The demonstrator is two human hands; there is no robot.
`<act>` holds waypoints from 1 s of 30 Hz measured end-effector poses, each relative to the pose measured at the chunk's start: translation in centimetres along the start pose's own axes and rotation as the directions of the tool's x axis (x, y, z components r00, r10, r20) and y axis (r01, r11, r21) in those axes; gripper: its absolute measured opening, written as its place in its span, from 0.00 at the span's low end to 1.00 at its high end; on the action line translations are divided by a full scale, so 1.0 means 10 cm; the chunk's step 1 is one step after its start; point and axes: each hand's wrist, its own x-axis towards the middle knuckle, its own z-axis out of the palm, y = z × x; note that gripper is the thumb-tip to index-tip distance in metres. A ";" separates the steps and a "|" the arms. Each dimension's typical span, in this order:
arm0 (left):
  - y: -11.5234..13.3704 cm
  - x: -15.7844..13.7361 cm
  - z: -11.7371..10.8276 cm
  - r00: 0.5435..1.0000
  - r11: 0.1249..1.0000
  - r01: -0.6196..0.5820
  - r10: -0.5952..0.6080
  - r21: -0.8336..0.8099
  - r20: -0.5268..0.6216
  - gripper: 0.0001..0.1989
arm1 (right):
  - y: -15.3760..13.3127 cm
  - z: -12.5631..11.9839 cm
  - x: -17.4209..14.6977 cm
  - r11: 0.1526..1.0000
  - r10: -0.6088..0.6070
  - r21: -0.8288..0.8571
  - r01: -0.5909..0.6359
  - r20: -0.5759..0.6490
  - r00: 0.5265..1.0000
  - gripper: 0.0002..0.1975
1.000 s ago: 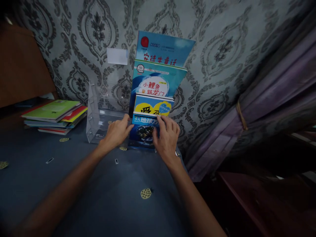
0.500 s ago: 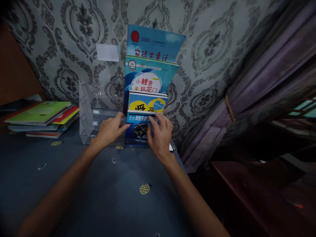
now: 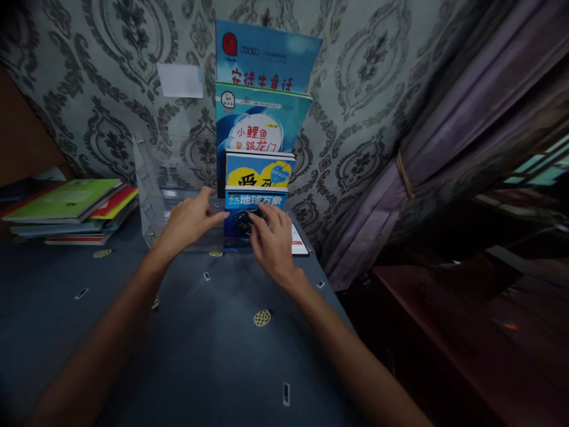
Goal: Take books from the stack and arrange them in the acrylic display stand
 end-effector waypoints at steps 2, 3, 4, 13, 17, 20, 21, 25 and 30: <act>-0.01 -0.05 -0.01 1.000 1.000 0.006 -0.006 0.027 0.004 0.27 | -0.12 0.07 -0.09 0.996 -0.036 0.079 0.034 0.023 0.999 0.16; -0.02 -0.09 -0.01 1.000 0.999 0.005 -0.005 0.042 0.007 0.26 | -0.19 0.11 -0.14 0.991 -0.058 0.124 0.052 0.044 0.997 0.15; -0.06 -0.13 -0.01 1.000 0.999 0.001 -0.001 0.054 0.009 0.25 | -0.27 0.14 -0.20 0.983 -0.080 0.172 0.067 0.073 0.994 0.15; -1.31 -0.67 -0.20 0.978 0.966 0.136 -0.096 0.222 -0.184 0.14 | -0.59 0.26 -0.50 0.857 0.098 0.442 -0.265 0.364 0.926 0.11; -2.12 -0.63 -0.43 0.967 0.884 0.219 -0.140 0.412 -0.212 0.28 | -0.60 0.31 -0.63 0.832 0.097 0.455 -0.318 0.445 0.890 0.11; -2.57 -0.55 -0.54 0.952 0.861 0.307 -0.279 0.405 -0.129 0.39 | -0.61 0.33 -0.67 0.820 0.099 0.453 -0.350 0.490 0.866 0.11; -2.68 -0.53 -0.56 0.947 0.864 0.316 -0.311 0.391 -0.079 0.40 | -0.61 0.33 -0.67 0.817 0.108 0.449 -0.362 0.498 0.861 0.11; -2.88 -0.53 -0.59 0.938 0.880 0.313 -0.345 0.356 0.029 0.43 | -0.58 0.33 -0.65 0.817 0.129 0.438 -0.374 0.493 0.860 0.11; -2.85 -0.62 -0.62 0.957 0.879 0.255 -0.289 0.404 0.023 0.40 | -0.57 0.34 -0.66 0.824 0.101 0.447 -0.348 0.489 0.867 0.11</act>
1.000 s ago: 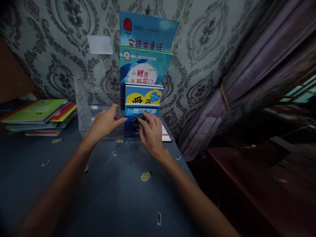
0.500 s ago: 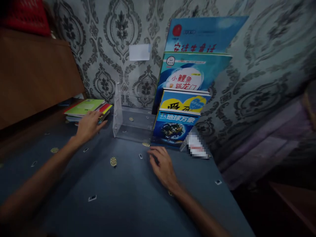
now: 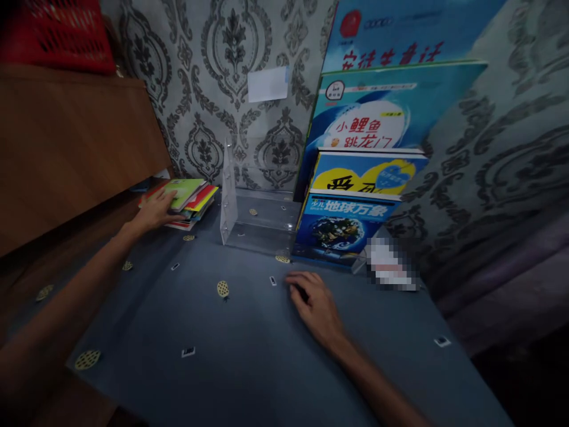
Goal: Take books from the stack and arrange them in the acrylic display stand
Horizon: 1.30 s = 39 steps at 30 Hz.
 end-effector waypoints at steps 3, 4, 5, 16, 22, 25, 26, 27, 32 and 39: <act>-0.03 -0.08 -0.05 0.999 0.996 -0.054 0.055 0.073 -0.004 0.35 | 0.00 0.01 0.00 1.000 -0.005 0.006 0.005 -0.005 1.000 0.11; -0.05 -0.10 -0.07 0.997 0.992 -0.072 0.073 0.104 -0.003 0.32 | 0.00 0.01 0.00 1.000 -0.006 0.011 0.006 -0.003 1.000 0.11; -0.07 -0.13 -0.08 0.996 0.987 -0.090 0.091 0.137 -0.002 0.30 | -0.01 0.01 0.01 1.000 -0.007 0.016 0.006 0.003 1.000 0.11; 0.18 -0.47 -0.26 0.988 0.920 -0.147 0.153 0.363 0.012 0.23 | -0.01 0.02 -0.01 0.999 -0.029 0.019 0.028 0.013 1.000 0.12; 0.64 -0.89 -0.36 0.990 0.882 -0.134 0.141 0.451 0.020 0.20 | -0.02 0.03 -0.01 0.998 -0.061 0.015 0.061 0.017 0.998 0.12; 0.84 -1.16 -0.34 0.986 0.872 -0.159 0.161 0.464 0.035 0.21 | -0.04 0.02 -0.01 0.997 -0.076 0.007 0.076 0.029 0.997 0.12; 0.90 -1.25 -0.31 0.985 0.869 -0.169 0.168 0.464 0.042 0.22 | -0.05 0.01 -0.01 0.997 -0.076 0.006 0.076 0.036 0.996 0.12; 0.95 -1.35 -0.27 0.983 0.868 -0.177 0.174 0.464 0.050 0.22 | -0.06 0.01 -0.01 0.997 -0.076 0.004 0.076 0.041 0.996 0.12; 1.19 -1.81 -0.10 0.977 0.876 -0.215 0.190 0.432 0.101 0.24 | -0.06 0.01 -0.03 0.995 -0.100 -0.005 0.100 0.046 0.994 0.12; 1.48 -2.18 -0.13 0.936 0.843 -0.334 0.241 0.422 0.259 0.30 | -0.10 0.05 -0.04 0.978 -0.205 -0.028 0.206 0.051 0.977 0.13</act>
